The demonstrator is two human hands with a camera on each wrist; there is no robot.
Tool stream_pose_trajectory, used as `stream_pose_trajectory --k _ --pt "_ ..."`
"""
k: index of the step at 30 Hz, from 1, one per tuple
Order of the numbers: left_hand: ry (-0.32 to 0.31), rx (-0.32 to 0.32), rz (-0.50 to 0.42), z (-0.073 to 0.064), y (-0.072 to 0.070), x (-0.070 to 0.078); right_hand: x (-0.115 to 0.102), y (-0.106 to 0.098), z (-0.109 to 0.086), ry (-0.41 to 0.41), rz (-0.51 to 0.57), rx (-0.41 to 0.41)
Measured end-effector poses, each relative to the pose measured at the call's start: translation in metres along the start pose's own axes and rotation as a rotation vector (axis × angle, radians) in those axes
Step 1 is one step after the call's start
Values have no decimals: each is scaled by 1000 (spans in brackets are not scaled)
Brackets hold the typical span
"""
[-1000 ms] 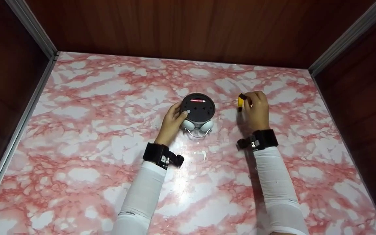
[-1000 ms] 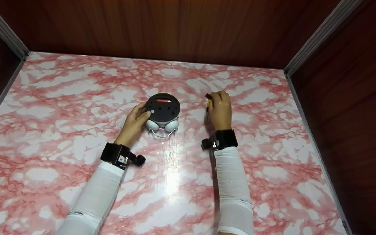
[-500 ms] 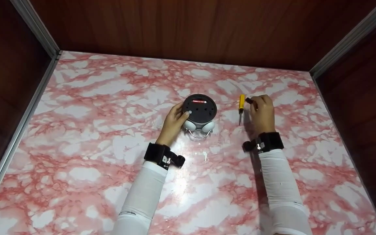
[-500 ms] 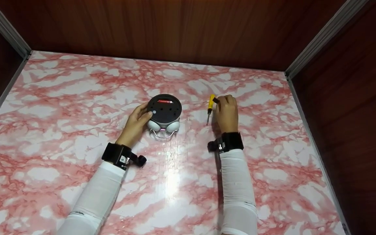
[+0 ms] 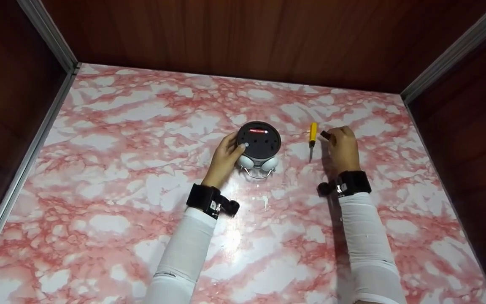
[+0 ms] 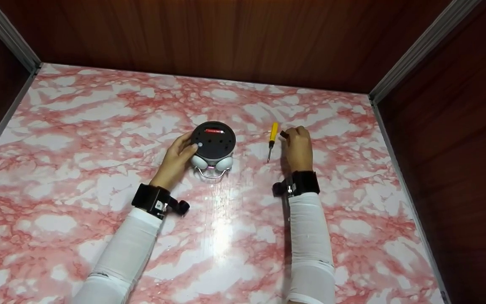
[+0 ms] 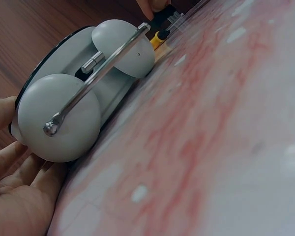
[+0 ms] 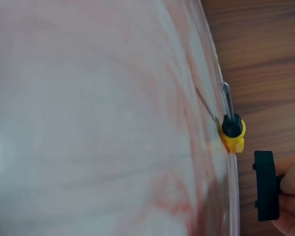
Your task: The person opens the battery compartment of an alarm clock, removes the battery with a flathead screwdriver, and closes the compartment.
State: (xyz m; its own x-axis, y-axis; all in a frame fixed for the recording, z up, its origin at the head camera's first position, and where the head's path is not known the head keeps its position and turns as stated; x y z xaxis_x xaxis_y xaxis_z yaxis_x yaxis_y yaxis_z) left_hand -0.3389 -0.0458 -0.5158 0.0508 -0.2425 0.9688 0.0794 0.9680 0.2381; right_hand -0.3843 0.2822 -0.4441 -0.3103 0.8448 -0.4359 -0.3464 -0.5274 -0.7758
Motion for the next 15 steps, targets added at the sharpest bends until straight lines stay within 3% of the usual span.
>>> stream_pose_trajectory --k 10,15 --pt "-17 -3 2 0 1 -1 15 7 -3 43 -7 -49" --pt "5 -3 -7 1 0 0 18 9 -4 79 -10 -81"
Point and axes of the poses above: each hand's wrist, its own z-axis towards the middle knuckle, its own y-axis out of the palm, x = y × z, the point moved 10 cm from there along z, towards the middle knuckle, and after that the axes turned 1 degree about -x, right-handed, at the moved point
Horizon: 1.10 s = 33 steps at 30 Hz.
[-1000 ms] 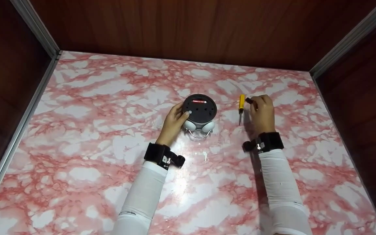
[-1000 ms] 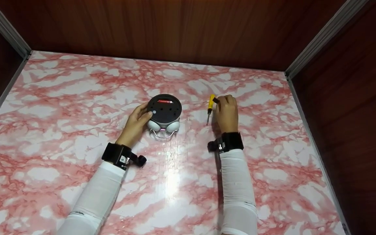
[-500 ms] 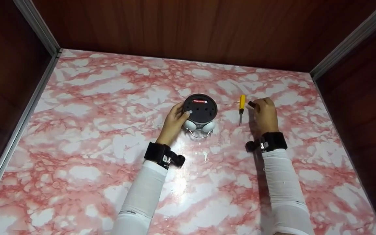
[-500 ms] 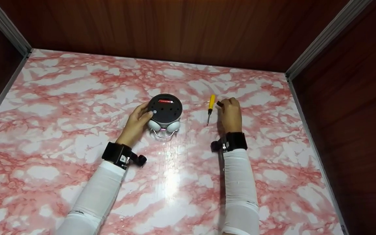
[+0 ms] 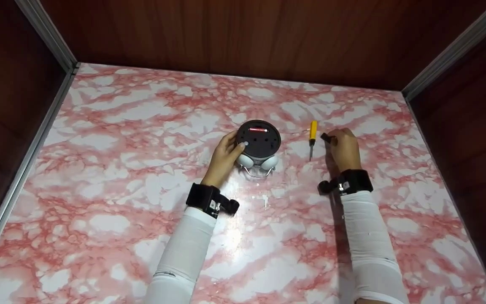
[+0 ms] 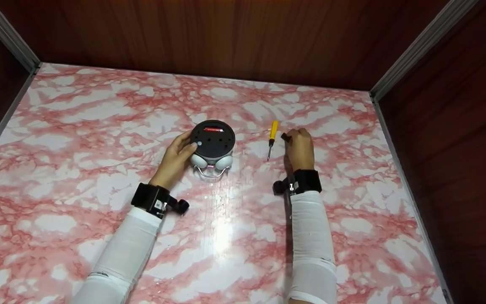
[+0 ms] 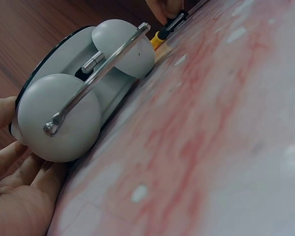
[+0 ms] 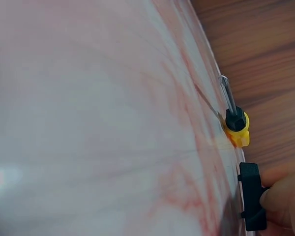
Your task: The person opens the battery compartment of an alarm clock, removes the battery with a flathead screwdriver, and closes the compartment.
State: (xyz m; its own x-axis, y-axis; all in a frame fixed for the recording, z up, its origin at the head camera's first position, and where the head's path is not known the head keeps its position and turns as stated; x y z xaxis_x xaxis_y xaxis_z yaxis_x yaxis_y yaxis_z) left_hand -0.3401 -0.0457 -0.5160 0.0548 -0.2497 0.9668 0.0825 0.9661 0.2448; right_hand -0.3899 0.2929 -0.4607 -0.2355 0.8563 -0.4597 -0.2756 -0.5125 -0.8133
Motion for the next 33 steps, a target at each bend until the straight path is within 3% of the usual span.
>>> stream_pose_trajectory --k 14,23,33 --pt "-13 7 -8 0 -1 -1 2 4 4 17 10 -6" --pt "-22 -7 -15 0 1 -1 7 6 4 80 33 -22" --pt "-10 0 12 0 -1 -1 7 6 5 55 38 -1"
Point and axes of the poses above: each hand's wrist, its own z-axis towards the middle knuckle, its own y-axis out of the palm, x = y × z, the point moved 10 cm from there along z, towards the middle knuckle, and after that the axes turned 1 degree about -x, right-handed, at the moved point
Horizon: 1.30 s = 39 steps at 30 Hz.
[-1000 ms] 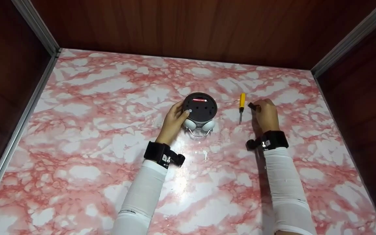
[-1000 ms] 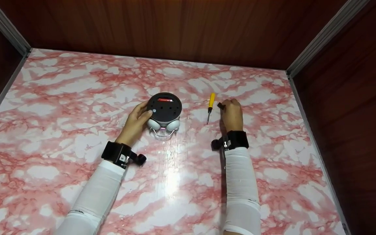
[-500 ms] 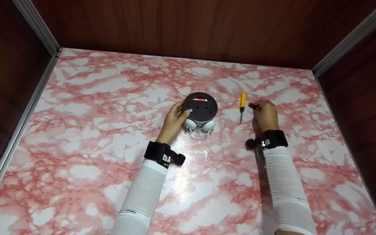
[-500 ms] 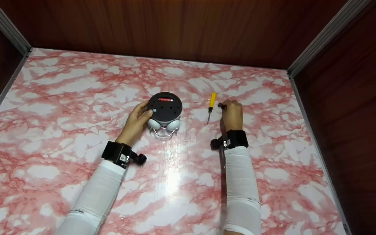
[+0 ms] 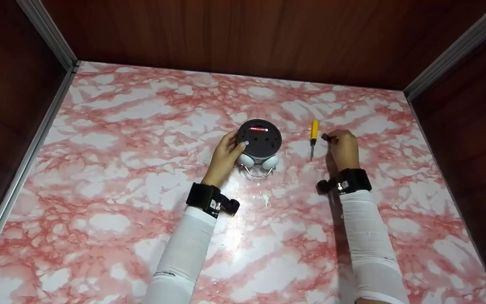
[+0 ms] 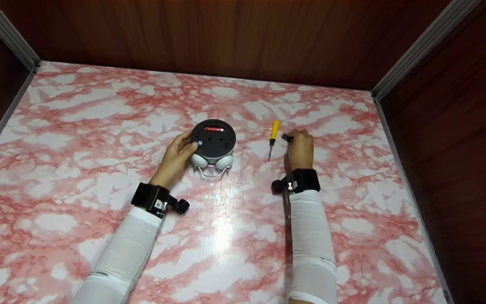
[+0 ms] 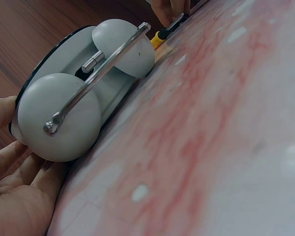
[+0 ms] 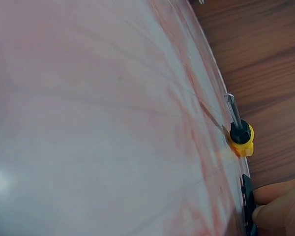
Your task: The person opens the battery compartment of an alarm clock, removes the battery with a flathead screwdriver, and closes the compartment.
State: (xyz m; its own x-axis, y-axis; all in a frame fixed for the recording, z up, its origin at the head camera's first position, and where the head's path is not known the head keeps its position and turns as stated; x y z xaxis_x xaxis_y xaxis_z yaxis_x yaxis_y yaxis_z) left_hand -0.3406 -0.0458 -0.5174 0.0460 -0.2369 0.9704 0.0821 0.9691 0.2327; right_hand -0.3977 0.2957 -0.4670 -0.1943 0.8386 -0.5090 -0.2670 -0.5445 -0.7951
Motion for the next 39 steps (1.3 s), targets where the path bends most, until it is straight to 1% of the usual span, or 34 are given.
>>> stream_pose_trajectory --k 7,11,16,19,23,30,39 --pt "-9 2 -16 0 0 -1 -2 1 0 -5 -2 -2" --pt "-12 -1 -36 -1 0 -1 -2 1 -1 12 -10 -14" --pt "-11 1 -34 -1 0 0 -2 0 -2 32 -6 -29" --pt "-11 2 -39 -1 0 1 -3 1 -1 18 -9 -29" --pt "-6 0 -43 -1 0 0 -5 1 -2 -7 -25 -19" --pt "10 3 -37 0 0 0 -8 -2 -1 -11 -31 17" --pt "-11 8 -48 1 -1 -2 -26 6 4 -25 -16 -39"
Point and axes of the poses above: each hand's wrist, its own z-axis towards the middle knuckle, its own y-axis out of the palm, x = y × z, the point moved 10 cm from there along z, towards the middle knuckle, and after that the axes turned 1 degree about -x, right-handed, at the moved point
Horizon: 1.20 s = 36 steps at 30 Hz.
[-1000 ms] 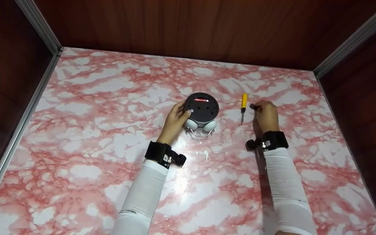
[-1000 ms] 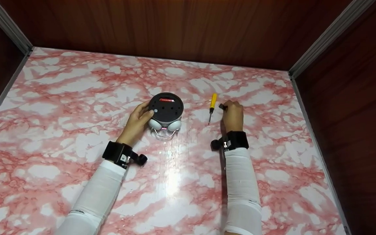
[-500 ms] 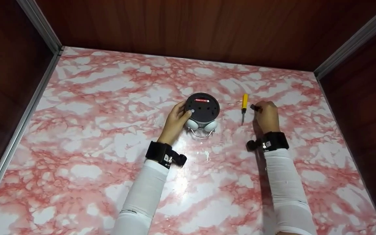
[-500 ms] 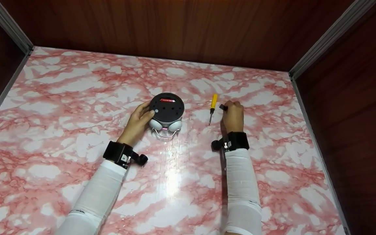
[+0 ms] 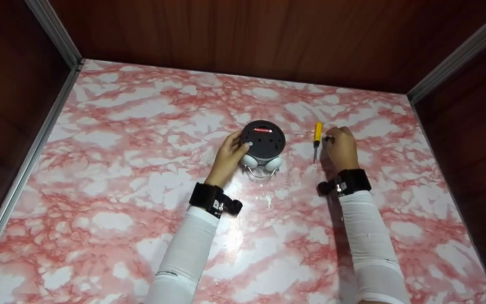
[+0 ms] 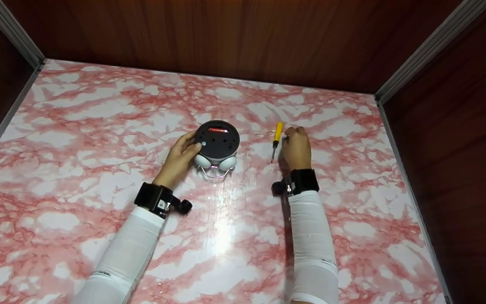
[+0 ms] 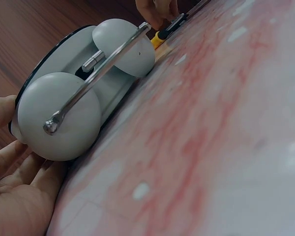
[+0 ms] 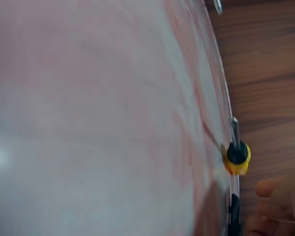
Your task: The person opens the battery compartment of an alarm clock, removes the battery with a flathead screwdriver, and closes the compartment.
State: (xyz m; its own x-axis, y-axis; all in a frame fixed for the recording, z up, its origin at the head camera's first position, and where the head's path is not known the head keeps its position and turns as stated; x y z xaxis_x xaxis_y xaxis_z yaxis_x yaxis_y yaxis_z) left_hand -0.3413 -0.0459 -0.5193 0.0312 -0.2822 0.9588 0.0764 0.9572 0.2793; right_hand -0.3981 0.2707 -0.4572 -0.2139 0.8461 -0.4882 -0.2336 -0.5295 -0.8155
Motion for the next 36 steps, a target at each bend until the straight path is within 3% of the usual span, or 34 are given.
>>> stream_pose_trajectory --k 14,20,29,36 --pt "-10 4 13 -1 -1 -1 -20 21 12 -31 -31 -103" --pt "-6 7 46 1 -1 -1 -19 25 17 3 -48 -103" --pt "-27 10 16 1 0 -2 -14 34 20 76 -49 -130" --pt "-32 14 19 1 -1 -3 -15 36 20 67 -34 -120"
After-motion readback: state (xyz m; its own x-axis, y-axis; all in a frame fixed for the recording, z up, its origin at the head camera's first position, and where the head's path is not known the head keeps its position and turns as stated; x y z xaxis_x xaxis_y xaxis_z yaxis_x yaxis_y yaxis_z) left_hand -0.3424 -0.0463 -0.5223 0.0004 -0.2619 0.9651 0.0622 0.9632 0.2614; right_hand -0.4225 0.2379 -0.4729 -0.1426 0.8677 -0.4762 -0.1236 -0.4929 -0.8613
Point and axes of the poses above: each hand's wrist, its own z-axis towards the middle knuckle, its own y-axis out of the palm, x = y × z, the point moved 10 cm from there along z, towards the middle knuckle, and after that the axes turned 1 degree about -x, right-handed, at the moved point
